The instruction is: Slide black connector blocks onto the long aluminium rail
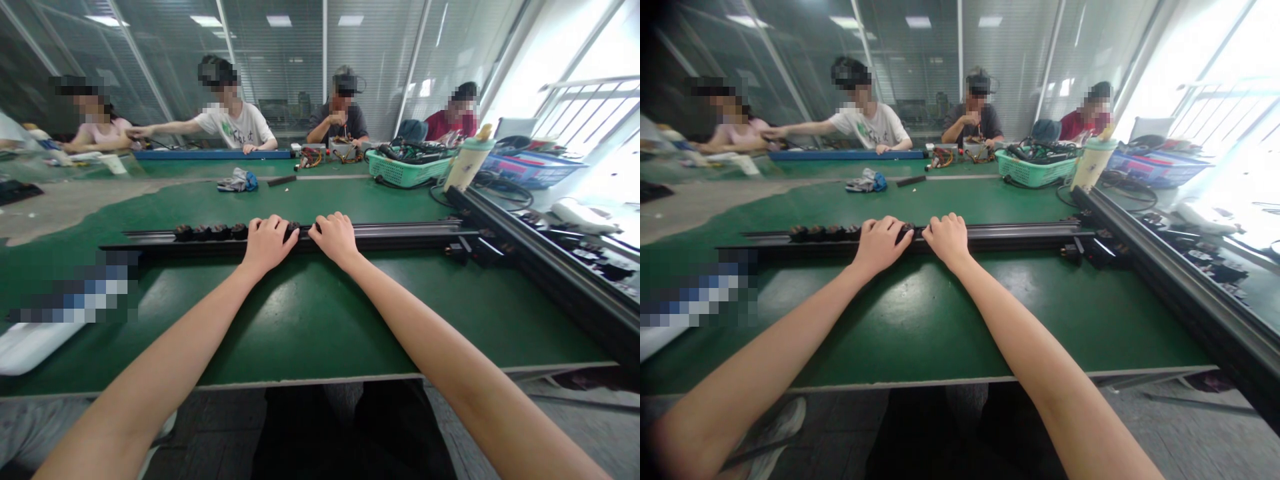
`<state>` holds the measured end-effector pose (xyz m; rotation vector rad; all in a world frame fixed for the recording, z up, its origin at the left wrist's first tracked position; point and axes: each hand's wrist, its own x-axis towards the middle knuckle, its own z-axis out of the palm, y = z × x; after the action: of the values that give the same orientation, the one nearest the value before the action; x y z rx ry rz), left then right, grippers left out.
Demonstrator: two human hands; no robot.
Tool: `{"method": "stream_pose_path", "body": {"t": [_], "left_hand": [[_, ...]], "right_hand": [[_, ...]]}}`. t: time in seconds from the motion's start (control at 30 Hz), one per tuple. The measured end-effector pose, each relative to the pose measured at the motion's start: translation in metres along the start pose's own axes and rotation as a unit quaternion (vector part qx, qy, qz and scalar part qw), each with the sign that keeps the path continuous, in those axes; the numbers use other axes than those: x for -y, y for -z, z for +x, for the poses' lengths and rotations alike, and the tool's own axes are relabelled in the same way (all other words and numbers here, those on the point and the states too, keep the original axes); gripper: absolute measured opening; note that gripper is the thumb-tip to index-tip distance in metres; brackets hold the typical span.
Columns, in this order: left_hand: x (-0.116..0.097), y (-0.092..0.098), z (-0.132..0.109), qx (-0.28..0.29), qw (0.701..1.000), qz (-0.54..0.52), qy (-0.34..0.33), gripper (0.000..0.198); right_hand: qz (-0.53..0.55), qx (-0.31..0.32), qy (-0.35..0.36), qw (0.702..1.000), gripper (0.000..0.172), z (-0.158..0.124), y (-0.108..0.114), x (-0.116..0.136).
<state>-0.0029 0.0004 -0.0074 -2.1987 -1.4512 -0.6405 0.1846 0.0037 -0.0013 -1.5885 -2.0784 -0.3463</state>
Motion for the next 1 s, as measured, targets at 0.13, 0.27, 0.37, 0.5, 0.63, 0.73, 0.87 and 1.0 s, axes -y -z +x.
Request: {"method": "stream_pose_path", "body": {"t": [0.13, 0.27, 0.37, 0.5, 0.63, 0.73, 0.87, 1.0], "left_hand": [[-0.0002, 0.0005, 0.0003, 0.004, 1.000, 0.005, 0.000, 0.046], [-0.0008, 0.0008, 0.0001, 0.002, 1.000, -0.002, 0.003, 0.045], [-0.0013, 0.0012, 0.0000, 0.002, 1.000, -0.004, 0.004, 0.044], [-0.0016, 0.0020, 0.0003, 0.005, 1.000, -0.006, 0.004, 0.045], [-0.0018, 0.0023, 0.0003, 0.008, 1.000, -0.011, 0.006, 0.047], [-0.0015, 0.0018, 0.0002, 0.006, 1.000, -0.003, 0.004, 0.048], [-0.0007, 0.0006, 0.0000, 0.003, 1.000, 0.005, 0.001, 0.047], [-0.0001, -0.0002, -0.0002, 0.001, 1.000, 0.008, 0.001, 0.047]], "right_hand": [[-0.002, -0.001, 0.000, 1.000, 0.034, 0.0003, -0.0004, -0.0001], [-0.004, 0.004, 0.001, 1.000, 0.034, 0.0005, -0.0006, -0.0003], [-0.007, 0.005, 0.003, 1.000, 0.034, 0.0007, -0.0012, -0.0006], [-0.012, -0.002, 0.008, 1.000, 0.034, 0.0005, -0.0027, -0.0016], [-0.016, -0.008, 0.008, 1.000, 0.034, -0.0002, -0.0038, -0.0027], [-0.016, -0.013, 0.008, 1.000, 0.034, -0.0010, -0.0039, -0.0035], [-0.015, -0.012, 0.004, 1.000, 0.034, -0.0017, -0.0031, -0.0048], [-0.017, -0.002, 0.002, 1.000, 0.034, -0.0015, -0.0024, -0.0062]]}}
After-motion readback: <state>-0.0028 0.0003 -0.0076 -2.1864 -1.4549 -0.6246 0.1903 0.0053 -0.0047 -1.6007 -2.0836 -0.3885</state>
